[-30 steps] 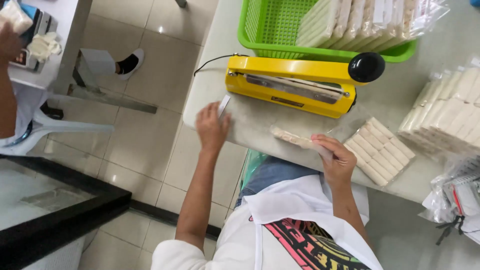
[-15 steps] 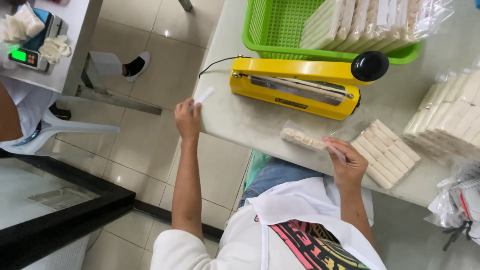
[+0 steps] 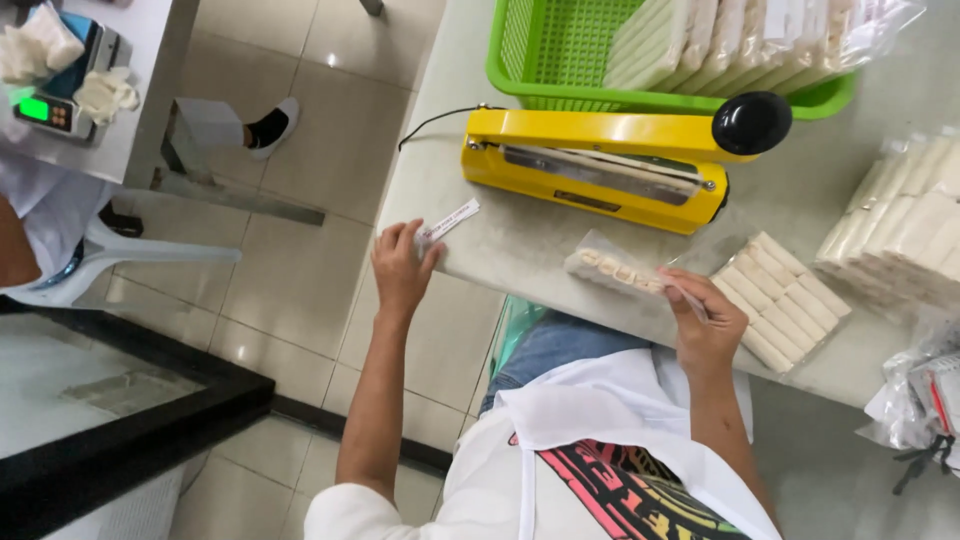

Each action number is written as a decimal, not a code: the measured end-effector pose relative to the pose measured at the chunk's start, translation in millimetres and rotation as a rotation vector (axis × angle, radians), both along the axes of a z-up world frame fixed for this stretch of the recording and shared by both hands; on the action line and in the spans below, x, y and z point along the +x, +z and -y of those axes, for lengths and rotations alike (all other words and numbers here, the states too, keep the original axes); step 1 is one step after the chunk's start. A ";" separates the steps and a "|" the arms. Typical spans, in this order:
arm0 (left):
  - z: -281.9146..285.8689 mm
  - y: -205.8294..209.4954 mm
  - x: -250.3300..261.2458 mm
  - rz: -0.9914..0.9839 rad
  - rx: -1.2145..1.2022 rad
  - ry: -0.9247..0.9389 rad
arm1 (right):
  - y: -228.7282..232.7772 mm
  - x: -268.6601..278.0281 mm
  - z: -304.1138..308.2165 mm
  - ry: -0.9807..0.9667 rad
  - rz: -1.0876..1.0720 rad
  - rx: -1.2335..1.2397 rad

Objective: The person seals plastic bags containing food sticks using a yellow heat-sealing machine, placing labels on some bags and organizing the sealed packages into a green basket.

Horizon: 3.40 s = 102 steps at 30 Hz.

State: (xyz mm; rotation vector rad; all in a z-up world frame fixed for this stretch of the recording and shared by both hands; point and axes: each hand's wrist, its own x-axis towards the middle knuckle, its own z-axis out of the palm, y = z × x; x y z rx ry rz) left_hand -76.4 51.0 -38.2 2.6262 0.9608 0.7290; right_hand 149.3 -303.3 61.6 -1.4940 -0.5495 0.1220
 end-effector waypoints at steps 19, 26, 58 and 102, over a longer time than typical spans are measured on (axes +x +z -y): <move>-17.0 -1.7 32.1 -0.198 0.064 -0.082 | -19.5 4.4 1.3 -0.011 -0.005 0.068; -16.4 -4.0 34.7 -0.216 -0.043 -0.078 | -15.7 5.5 2.8 -0.003 -0.006 0.052; 96.7 229.1 149.2 0.374 0.084 -0.767 | -18.0 9.6 -8.4 0.028 -0.059 0.103; 114.9 237.3 194.0 0.231 0.297 -1.062 | -9.5 8.6 -6.1 0.101 -0.110 0.036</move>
